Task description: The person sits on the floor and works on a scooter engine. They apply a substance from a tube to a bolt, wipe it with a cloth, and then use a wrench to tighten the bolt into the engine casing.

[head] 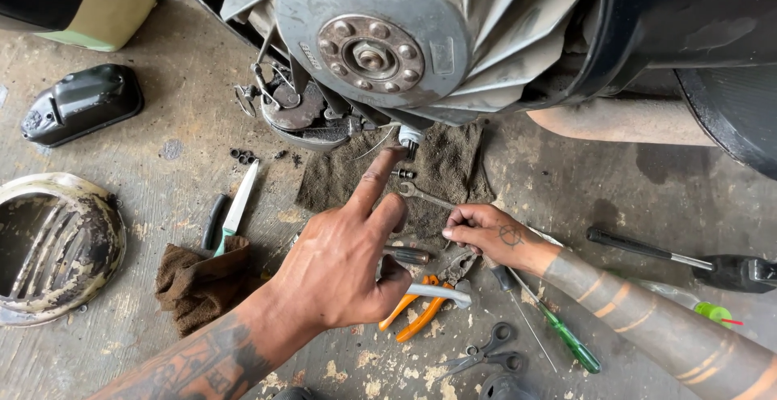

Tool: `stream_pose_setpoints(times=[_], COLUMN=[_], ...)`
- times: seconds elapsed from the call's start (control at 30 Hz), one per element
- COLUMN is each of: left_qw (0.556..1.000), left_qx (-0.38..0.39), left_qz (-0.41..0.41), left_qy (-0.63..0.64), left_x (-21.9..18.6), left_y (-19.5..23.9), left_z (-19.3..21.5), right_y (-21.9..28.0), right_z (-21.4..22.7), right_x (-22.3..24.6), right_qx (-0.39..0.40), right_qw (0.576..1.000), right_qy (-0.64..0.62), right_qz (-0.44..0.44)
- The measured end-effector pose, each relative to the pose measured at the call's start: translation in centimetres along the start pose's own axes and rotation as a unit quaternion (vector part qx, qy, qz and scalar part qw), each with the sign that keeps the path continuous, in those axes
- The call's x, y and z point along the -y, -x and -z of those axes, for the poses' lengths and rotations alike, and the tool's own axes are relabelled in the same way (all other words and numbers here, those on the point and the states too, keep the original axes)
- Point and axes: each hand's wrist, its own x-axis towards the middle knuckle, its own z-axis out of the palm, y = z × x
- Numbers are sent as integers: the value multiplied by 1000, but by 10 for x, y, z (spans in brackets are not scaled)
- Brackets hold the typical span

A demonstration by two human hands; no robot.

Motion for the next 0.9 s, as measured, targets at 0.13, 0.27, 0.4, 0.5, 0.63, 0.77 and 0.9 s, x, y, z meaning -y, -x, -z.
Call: stream_pose_setpoints(times=[0.13,0.27,0.4,0.5,0.63,0.77,0.9], left_qw=[1000,1000,999,999,999,1000,1000], left_qx=[9,9,30,34,21,10,-6], left_qz=[4,1,9,11,8,-3,-11], left_qy=[4,3,-17,-26,-23,-21,-20], left_x=[2,3,2,3,3,3,1], left_y=[2,0,-5,-7,-7,-5,0], left_z=[-3,-6,-5,-6,-7,-9,-1], right_y=[-1,0,0,1,-1,-5,-5], right_z=[2,4,4,4,4,0,-6], right_x=[-4,0,1,1,-5,-7,-2], right_qx=[-6,-6,-9,-7,-9,-11,-10], right_qw=[1000,1000,1000,1000,1000,1000,1000], right_qy=[1,28,17,23,11,2,-6], right_qz=[5,5,-6,-1,6,5,5])
